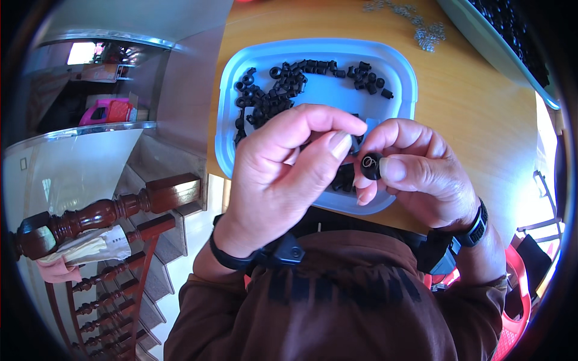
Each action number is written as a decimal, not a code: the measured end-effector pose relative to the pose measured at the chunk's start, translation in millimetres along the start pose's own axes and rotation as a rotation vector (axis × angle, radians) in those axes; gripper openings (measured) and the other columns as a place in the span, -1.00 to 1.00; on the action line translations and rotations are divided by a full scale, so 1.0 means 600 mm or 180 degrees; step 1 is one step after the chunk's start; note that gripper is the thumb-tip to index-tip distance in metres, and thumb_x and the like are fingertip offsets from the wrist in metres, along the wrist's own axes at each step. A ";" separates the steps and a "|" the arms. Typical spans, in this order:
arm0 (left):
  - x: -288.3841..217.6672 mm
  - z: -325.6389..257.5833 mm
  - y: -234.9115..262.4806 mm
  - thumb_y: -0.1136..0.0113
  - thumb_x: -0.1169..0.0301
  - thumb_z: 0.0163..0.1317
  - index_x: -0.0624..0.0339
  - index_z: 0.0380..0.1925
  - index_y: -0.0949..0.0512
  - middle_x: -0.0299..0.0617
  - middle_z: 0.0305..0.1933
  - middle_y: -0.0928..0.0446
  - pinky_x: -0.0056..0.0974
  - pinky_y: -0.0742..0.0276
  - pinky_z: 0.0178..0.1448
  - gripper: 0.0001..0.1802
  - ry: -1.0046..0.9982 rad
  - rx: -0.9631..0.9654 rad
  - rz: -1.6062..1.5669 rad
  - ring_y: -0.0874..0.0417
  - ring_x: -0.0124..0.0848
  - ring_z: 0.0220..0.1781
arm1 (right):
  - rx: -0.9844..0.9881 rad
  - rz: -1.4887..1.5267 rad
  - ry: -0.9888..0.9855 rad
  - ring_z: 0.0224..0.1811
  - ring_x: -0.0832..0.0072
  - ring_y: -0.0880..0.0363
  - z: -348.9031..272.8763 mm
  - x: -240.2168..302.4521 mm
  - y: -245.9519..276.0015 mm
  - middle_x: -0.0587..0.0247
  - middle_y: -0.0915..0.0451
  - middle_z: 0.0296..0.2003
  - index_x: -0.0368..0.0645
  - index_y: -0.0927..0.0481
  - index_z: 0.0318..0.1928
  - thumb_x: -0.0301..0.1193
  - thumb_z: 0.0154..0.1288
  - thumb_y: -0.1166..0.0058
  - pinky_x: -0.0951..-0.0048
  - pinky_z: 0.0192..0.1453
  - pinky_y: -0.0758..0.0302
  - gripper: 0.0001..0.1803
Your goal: Assembling small black rubber components by inserting metal pins into them.
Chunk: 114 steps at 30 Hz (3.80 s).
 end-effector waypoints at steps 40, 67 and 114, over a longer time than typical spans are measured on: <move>-0.011 -0.011 -0.019 -0.22 0.68 -0.13 0.40 -0.08 -0.54 -0.18 -0.36 -0.54 -0.31 -0.33 -0.35 -0.53 -0.1415 -0.0425 0.2302 -0.47 -0.35 -0.43 | -0.0456 -0.0319 0.0658 -0.13 0.50 -0.57 -0.006 0.011 -0.005 0.21 -0.59 -0.20 -0.26 -0.59 -0.22 -0.69 0.04 -0.23 0.47 0.03 -0.50 -0.75; -0.009 -0.010 -0.020 -0.22 0.09 0.11 0.21 -0.11 -0.55 -0.31 -0.37 -0.42 -0.25 -0.22 -0.22 -0.54 -0.1933 -0.0037 0.3673 -0.42 -0.39 -0.42 | -0.0297 0.0357 0.0139 -0.09 0.48 -0.57 -0.004 0.013 -0.007 0.20 -0.59 -0.16 -0.29 -0.56 -0.11 -0.68 0.08 -0.18 0.46 0.07 -0.50 -0.70; -0.027 0.011 -0.024 -0.13 0.09 0.11 0.22 -0.54 -0.42 -0.18 -0.61 -0.28 -0.22 -0.32 -0.42 -0.62 -0.1901 0.0892 0.4597 -0.34 -0.24 -0.62 | -0.0246 -0.0724 -0.0070 -0.22 0.54 -0.55 -0.010 0.014 -0.011 0.15 -0.61 -0.24 -0.37 -0.59 -0.15 -0.43 0.25 -0.13 0.52 -0.07 -0.46 -0.76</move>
Point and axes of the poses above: each hand's wrist, its own z-axis towards the middle knuckle, its own y-axis out of the back of the hand, x = y × z, the point moved 4 cm from there along z, towards the middle knuckle
